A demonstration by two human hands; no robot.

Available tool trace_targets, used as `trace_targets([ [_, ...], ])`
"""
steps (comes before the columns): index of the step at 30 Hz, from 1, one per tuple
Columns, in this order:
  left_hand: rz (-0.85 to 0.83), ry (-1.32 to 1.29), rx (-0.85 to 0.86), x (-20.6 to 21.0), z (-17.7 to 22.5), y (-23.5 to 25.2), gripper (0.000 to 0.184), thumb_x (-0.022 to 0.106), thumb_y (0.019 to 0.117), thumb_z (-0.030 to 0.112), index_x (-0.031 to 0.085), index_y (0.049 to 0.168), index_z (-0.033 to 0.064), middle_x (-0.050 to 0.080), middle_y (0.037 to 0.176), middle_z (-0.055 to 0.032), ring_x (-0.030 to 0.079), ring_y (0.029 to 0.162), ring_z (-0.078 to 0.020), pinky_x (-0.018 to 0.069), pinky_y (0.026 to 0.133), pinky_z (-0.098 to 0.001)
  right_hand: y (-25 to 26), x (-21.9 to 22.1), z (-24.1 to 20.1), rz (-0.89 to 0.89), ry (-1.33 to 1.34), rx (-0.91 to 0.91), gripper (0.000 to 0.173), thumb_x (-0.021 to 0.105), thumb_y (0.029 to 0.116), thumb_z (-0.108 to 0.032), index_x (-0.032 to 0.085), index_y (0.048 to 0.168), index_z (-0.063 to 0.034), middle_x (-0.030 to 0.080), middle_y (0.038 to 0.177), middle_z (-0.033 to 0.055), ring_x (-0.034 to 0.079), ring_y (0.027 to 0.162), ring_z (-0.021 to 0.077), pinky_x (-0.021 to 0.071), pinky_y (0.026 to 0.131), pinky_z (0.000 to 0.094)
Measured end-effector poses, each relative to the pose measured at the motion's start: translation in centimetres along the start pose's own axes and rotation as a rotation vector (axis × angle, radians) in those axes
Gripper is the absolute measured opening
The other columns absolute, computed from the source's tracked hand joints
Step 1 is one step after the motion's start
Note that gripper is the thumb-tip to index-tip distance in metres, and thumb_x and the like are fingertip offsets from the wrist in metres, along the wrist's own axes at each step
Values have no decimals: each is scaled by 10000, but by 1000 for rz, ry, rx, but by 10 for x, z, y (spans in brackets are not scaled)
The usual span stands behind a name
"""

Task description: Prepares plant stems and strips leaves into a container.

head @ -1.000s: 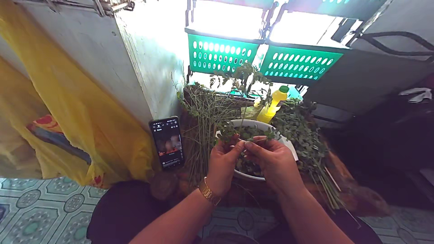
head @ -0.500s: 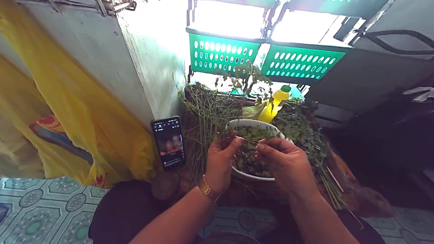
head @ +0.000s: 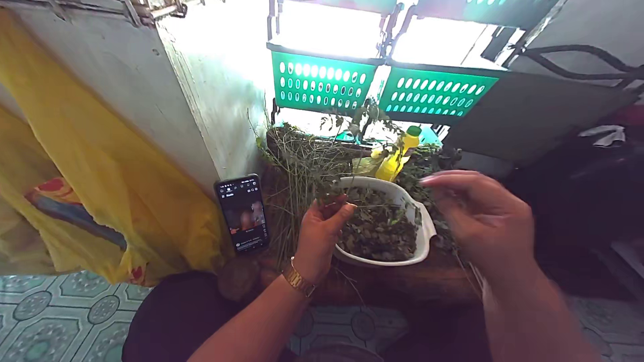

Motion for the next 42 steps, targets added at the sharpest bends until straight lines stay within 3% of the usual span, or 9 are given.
trace_targets([
  [4, -66, -8, -2, 8, -5, -4, 247, 700, 972, 124, 659, 1215, 140, 724, 1073, 1, 611, 698, 3, 435, 517, -128, 29, 34, -11, -411, 140, -127, 190, 661, 978, -198, 758, 1128, -132, 706, 1212, 4, 655, 1165, 101, 567, 1002, 298],
  [8, -90, -10, -19, 10, -5, -8, 232, 708, 962, 101, 670, 1188, 135, 720, 996, 6, 597, 670, -1, 440, 516, -134, 42, 56, -6, -727, 207, 20, 149, 777, 902, -195, 744, 1042, -154, 741, 973, -71, 699, 895, 19, 607, 815, 225],
  [11, -119, 13, -23, 9, -3, -9, 245, 693, 970, 105, 653, 1210, 132, 709, 1017, 3, 587, 676, -6, 434, 528, -138, 48, 59, -7, -857, 209, 141, 90, 794, 887, -109, 763, 962, -146, 747, 872, -55, 700, 779, 34, 604, 713, 223],
  [16, -169, 50, -33, 10, -1, -7, 245, 686, 975, 111, 649, 1216, 127, 709, 971, -11, 584, 666, -16, 426, 533, -142, 51, 58, -9, -959, 205, 221, 65, 799, 884, -104, 785, 937, -139, 752, 833, -44, 692, 737, 32, 587, 676, 208],
  [28, -180, 117, 14, 0, 10, -3, 231, 693, 972, 132, 679, 1202, 147, 723, 915, -9, 541, 560, -7, 372, 445, -137, 52, 24, 16, -823, 303, 276, 49, 770, 879, -80, 782, 915, -110, 736, 774, -7, 673, 664, 59, 569, 590, 204],
  [32, -122, 75, -6, -4, 11, 1, 208, 686, 975, 120, 681, 1180, 155, 713, 914, -13, 496, 521, 0, 331, 423, -129, 49, 12, 35, -694, 251, 383, 72, 754, 890, -43, 772, 927, -103, 745, 812, 11, 689, 705, 89, 585, 640, 234],
  [37, -102, 31, -7, 0, 12, 4, 218, 690, 963, 69, 668, 1175, 114, 719, 948, -6, 550, 593, 8, 389, 470, -126, 38, 23, 40, -693, 241, 356, 191, 652, 1001, -142, 759, 1158, -155, 759, 1090, -31, 719, 902, 73, 610, 798, 258],
  [40, -118, 73, 4, -2, 10, -1, 231, 691, 974, 130, 673, 1200, 177, 717, 949, 5, 513, 534, 4, 355, 429, -128, 33, 31, 31, -735, 386, 357, 211, 642, 1001, -199, 767, 1163, -144, 763, 1097, 2, 718, 979, 108, 602, 861, 270],
  [42, -122, 80, 10, -3, 10, -2, 239, 685, 979, 145, 669, 1214, 185, 717, 967, 7, 523, 552, 7, 355, 432, -126, 31, 37, 25, -761, 459, 369, 176, 711, 949, -142, 773, 1109, -105, 768, 1009, 24, 725, 907, 110, 610, 800, 245],
])
Point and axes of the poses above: each hand's wrist, its own y-axis towards the middle knuckle, its own x-axis out of the palm, z = x × y, the point moved 5 cm from there along y, towards the middle knuckle
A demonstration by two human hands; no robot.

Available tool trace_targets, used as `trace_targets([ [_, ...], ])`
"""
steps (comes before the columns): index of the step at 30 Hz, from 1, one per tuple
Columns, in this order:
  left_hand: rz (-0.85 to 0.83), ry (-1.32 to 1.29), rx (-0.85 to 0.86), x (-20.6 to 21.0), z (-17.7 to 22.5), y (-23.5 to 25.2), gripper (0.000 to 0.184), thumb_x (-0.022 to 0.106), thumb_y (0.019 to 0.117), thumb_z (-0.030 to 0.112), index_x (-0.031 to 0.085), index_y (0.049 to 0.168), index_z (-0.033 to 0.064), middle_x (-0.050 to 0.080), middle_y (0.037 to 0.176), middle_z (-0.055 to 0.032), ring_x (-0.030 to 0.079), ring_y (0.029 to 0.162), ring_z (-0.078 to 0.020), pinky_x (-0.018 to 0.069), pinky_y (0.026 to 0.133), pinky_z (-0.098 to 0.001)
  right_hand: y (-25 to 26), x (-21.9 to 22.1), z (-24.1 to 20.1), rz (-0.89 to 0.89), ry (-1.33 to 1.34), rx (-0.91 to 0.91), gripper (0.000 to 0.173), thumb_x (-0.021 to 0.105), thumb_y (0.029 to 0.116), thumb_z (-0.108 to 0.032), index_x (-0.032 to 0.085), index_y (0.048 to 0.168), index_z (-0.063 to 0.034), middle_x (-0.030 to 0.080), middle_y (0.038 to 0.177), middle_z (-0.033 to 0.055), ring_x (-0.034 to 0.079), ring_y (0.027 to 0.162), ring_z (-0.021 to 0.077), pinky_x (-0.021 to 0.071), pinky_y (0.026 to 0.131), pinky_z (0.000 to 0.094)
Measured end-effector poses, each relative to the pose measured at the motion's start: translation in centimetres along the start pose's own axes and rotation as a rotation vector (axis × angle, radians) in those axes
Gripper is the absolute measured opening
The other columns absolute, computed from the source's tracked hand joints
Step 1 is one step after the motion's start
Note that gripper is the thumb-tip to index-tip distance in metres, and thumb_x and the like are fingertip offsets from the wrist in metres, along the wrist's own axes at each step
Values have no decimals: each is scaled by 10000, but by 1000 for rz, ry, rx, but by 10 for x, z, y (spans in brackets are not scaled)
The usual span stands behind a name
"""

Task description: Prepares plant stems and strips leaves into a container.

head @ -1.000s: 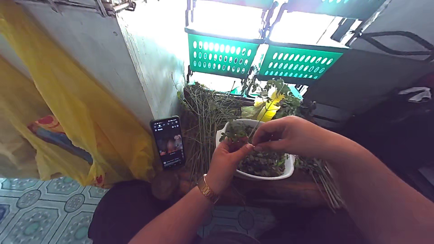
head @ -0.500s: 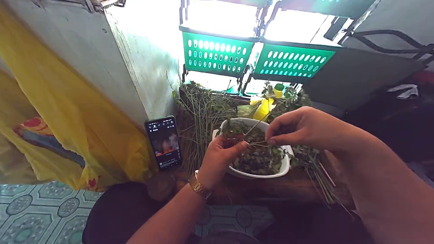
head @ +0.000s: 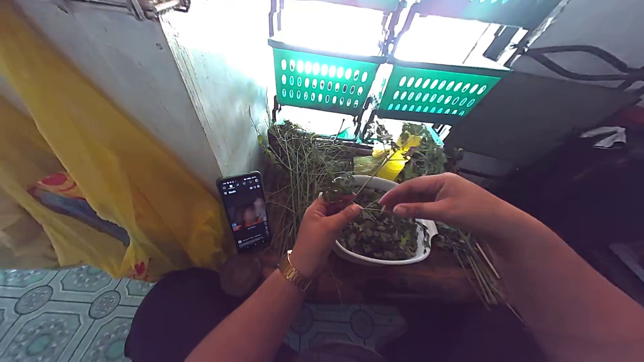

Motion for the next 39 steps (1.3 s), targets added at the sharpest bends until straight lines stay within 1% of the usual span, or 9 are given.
trace_targets([
  [2, 13, -5, 4, 0, 1, 0, 250, 687, 979, 145, 671, 1225, 188, 715, 950, 6, 516, 545, 7, 348, 432, -124, 2, 6, -3, 10, 0, -14, 104, 742, 914, -95, 780, 1011, -100, 754, 876, 6, 699, 772, 72, 586, 685, 202],
  [4, 10, -11, 11, 1, 2, 0, 322, 698, 971, 146, 652, 1287, 189, 711, 979, 7, 531, 578, 5, 369, 457, -124, 4, 11, -6, 31, -32, -33, 73, 747, 908, -90, 775, 973, -110, 742, 837, -9, 684, 734, 55, 575, 653, 193],
  [6, 5, -32, 18, 1, 2, 0, 395, 728, 943, 109, 640, 1323, 172, 709, 957, -4, 525, 577, -1, 363, 454, -127, 4, 16, -10, 69, -75, -53, 68, 756, 902, -95, 775, 963, -116, 744, 838, -14, 691, 736, 62, 587, 652, 203],
  [9, -43, -68, 39, 2, 3, 1, 360, 734, 921, 51, 626, 1250, 150, 686, 862, -3, 508, 548, -8, 358, 444, -132, 4, 24, -15, 128, -114, -77, 63, 775, 889, -107, 778, 947, -133, 749, 847, -32, 700, 739, 61, 598, 656, 207],
  [12, -112, -88, 54, 4, 6, 1, 272, 705, 927, 6, 605, 1145, 135, 701, 911, -10, 547, 591, -15, 392, 475, -135, 3, 31, -20, 157, -130, -100, 73, 787, 878, -94, 784, 942, -128, 756, 878, -37, 713, 763, 58, 614, 675, 211],
  [15, -137, -89, 52, 7, 7, 0, 245, 684, 946, -3, 568, 1109, 138, 716, 940, -21, 531, 574, -21, 381, 483, -144, 2, 33, -23, 184, -160, -99, 81, 802, 866, -106, 799, 940, -139, 765, 876, -53, 712, 754, 38, 609, 671, 198],
  [21, -149, 15, 69, 4, 9, 0, 312, 678, 962, 25, 505, 1180, 165, 720, 961, -11, 568, 618, -30, 404, 518, -147, 1, 32, -25, 168, -172, -52, 77, 772, 899, -122, 803, 962, -155, 756, 834, -58, 692, 727, 16, 588, 656, 180],
  [29, -147, 87, 64, 5, 8, -2, 360, 684, 959, 31, 485, 1226, 167, 728, 1025, -12, 692, 776, -105, 559, 652, -230, -4, 36, -25, 247, -217, -53, 70, 784, 889, -136, 795, 952, -163, 756, 843, -68, 697, 730, 16, 597, 665, 184],
  [39, -145, 68, 89, 9, 6, -1, 375, 705, 949, 38, 501, 1231, 176, 740, 986, -31, 707, 769, -142, 580, 655, -260, -5, 34, -26, 254, -169, -28, 89, 785, 876, -91, 788, 945, -147, 754, 826, -48, 696, 711, 31, 595, 650, 189],
])
Point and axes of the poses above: each hand's wrist, its own y-axis towards the middle knuckle, its own x-axis out of the palm, z = x × y, the point moved 5 cm from there along y, towards the middle knuckle
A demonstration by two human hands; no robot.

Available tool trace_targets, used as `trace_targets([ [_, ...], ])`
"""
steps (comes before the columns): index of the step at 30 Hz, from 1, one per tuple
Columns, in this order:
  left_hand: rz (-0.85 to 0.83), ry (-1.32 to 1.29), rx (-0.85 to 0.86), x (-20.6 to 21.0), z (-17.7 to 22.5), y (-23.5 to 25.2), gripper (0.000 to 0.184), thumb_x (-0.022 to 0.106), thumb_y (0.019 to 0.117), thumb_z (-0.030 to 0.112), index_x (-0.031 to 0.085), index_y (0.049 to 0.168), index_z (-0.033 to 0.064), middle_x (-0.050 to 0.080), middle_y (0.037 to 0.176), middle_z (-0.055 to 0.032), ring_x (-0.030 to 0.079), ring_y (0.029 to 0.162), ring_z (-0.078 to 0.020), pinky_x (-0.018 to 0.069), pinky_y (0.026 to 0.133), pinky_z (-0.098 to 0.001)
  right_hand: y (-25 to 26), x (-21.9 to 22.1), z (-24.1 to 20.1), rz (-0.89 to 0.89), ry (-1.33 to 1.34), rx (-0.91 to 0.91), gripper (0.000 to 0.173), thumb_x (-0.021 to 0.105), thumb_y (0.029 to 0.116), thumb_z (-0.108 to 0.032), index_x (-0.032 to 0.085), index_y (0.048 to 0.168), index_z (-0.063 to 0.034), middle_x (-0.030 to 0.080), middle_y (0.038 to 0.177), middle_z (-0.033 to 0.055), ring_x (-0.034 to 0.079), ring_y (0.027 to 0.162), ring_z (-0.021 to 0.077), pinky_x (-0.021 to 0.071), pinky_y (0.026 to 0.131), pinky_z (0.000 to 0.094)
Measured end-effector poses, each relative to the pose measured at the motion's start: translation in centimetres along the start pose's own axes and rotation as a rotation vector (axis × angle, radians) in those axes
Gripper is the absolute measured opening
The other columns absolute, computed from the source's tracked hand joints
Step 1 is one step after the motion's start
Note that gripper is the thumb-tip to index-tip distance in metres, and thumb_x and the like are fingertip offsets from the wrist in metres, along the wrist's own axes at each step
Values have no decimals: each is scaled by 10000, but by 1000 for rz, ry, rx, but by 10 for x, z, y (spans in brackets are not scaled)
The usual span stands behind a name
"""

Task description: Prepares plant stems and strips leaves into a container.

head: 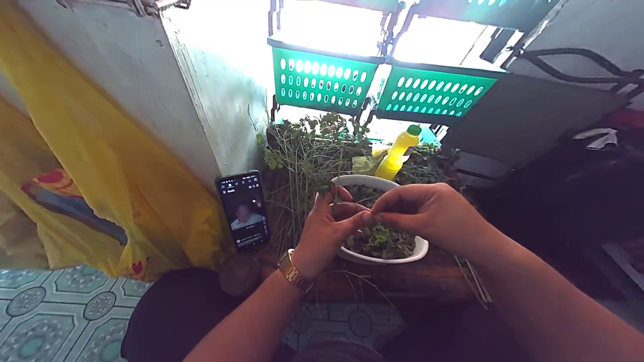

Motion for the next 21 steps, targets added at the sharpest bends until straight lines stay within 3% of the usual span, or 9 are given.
trace_targets([
  [7, -12, -22, -17, 1, 1, 1, 379, 708, 944, 29, 495, 1227, 162, 732, 961, -41, 706, 769, -142, 587, 676, -262, -2, -5, 5, -43, 2, -11, 77, 767, 864, -102, 785, 914, -157, 737, 776, -53, 673, 661, 22, 569, 588, 180],
  [21, -5, -8, -42, -3, -1, 1, 322, 653, 981, 28, 470, 1208, 166, 714, 988, -33, 713, 801, -146, 604, 713, -288, -5, -28, 26, -22, 58, 69, 94, 762, 853, -65, 785, 905, -139, 733, 762, -21, 667, 646, 53, 560, 573, 202],
])
Point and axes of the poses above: each hand's wrist, its own y-axis towards the middle knuckle, its own x-axis out of the palm, z = x × y, the point moved 5 cm from there along y, towards the middle knuckle
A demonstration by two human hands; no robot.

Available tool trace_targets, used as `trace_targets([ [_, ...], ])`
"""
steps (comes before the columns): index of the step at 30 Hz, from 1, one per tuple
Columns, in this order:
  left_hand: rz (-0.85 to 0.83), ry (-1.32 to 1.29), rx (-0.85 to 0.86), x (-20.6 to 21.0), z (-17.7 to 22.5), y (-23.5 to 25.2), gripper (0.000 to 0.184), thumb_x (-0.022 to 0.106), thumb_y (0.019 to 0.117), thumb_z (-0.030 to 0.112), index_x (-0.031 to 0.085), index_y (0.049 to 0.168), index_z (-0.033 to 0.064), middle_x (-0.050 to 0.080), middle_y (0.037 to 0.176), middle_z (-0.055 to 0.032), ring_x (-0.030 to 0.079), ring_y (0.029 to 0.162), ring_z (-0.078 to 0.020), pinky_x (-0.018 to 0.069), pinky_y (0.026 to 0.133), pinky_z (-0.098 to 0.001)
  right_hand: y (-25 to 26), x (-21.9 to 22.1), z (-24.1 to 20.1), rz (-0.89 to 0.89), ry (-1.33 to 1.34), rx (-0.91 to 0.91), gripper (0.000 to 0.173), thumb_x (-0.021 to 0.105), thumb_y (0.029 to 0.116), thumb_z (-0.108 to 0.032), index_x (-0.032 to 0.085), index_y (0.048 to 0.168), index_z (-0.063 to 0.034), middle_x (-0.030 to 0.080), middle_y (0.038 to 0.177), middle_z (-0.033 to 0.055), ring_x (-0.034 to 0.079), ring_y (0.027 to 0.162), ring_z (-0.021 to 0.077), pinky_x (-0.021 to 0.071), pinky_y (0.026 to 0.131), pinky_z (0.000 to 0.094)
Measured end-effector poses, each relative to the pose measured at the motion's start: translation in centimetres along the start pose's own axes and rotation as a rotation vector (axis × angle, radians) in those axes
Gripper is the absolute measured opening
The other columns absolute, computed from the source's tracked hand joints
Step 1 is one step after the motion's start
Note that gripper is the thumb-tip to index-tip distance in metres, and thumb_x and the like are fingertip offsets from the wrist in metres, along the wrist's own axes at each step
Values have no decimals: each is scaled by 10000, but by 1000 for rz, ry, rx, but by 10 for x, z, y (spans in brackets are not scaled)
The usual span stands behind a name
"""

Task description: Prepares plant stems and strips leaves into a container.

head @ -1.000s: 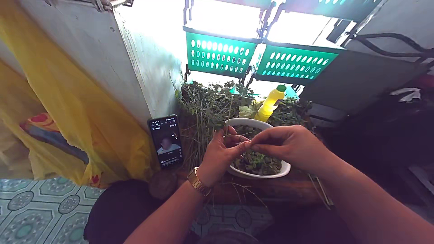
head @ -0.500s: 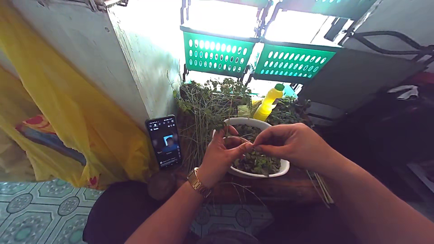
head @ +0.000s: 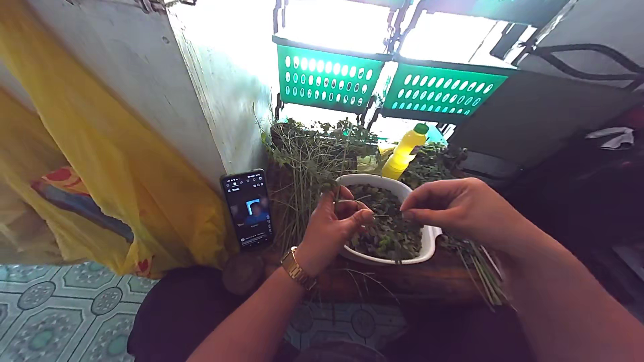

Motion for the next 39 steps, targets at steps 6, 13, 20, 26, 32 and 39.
trace_targets([
  [6, 70, -94, 26, -6, 4, 2, 380, 653, 970, -2, 465, 1249, 174, 722, 1009, -29, 717, 845, -149, 603, 728, -295, -2, -4, 24, 114, -225, 36, 260, 764, 926, -203, 753, 1186, -201, 724, 1193, -14, 692, 1054, 135, 586, 908, 410],
  [13, 115, -93, 32, -6, -3, 1, 406, 656, 978, 25, 450, 1281, 202, 715, 1081, -4, 711, 857, -125, 590, 745, -268, -44, 41, -15, 243, -29, -131, 140, 651, 948, -172, 753, 1041, -193, 742, 920, -61, 692, 754, 68, 604, 652, 240],
  [20, 101, -129, 4, -1, -5, 0, 412, 661, 979, 41, 450, 1291, 208, 712, 1078, -15, 701, 816, -119, 584, 694, -259, -45, 69, 5, 218, -137, 182, 265, 550, 1042, -309, 743, 1206, -230, 732, 1063, -86, 679, 892, 32, 579, 778, 303],
  [26, 100, -201, -25, 4, -10, 1, 413, 670, 966, 23, 462, 1287, 178, 705, 1083, -32, 702, 841, -128, 595, 732, -281, -39, 76, 6, 373, 295, 194, 282, 583, 1044, -312, 730, 1233, -162, 737, 1153, -19, 708, 1019, 113, 605, 879, 310],
  [32, 95, -207, 34, 8, -12, -1, 393, 677, 956, 6, 478, 1255, 168, 707, 1046, -25, 694, 869, -102, 578, 782, -256, -29, 91, 7, 472, 704, 192, 165, 729, 940, -96, 740, 1098, -52, 741, 996, 94, 718, 856, 171, 618, 775, 303],
  [39, 146, -208, 95, 8, -16, -2, 349, 684, 950, 1, 501, 1193, 173, 721, 1039, -18, 695, 877, -82, 563, 749, -226, -27, 101, 11, 568, 1025, 308, 103, 724, 912, 3, 732, 1015, 6, 736, 888, 121, 708, 725, 158, 628, 705, 298],
])
Point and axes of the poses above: each hand's wrist, its own y-axis towards the middle knuckle, its own x-axis out of the palm, z = x × y, the point moved 5 cm from there along y, towards the middle knuckle
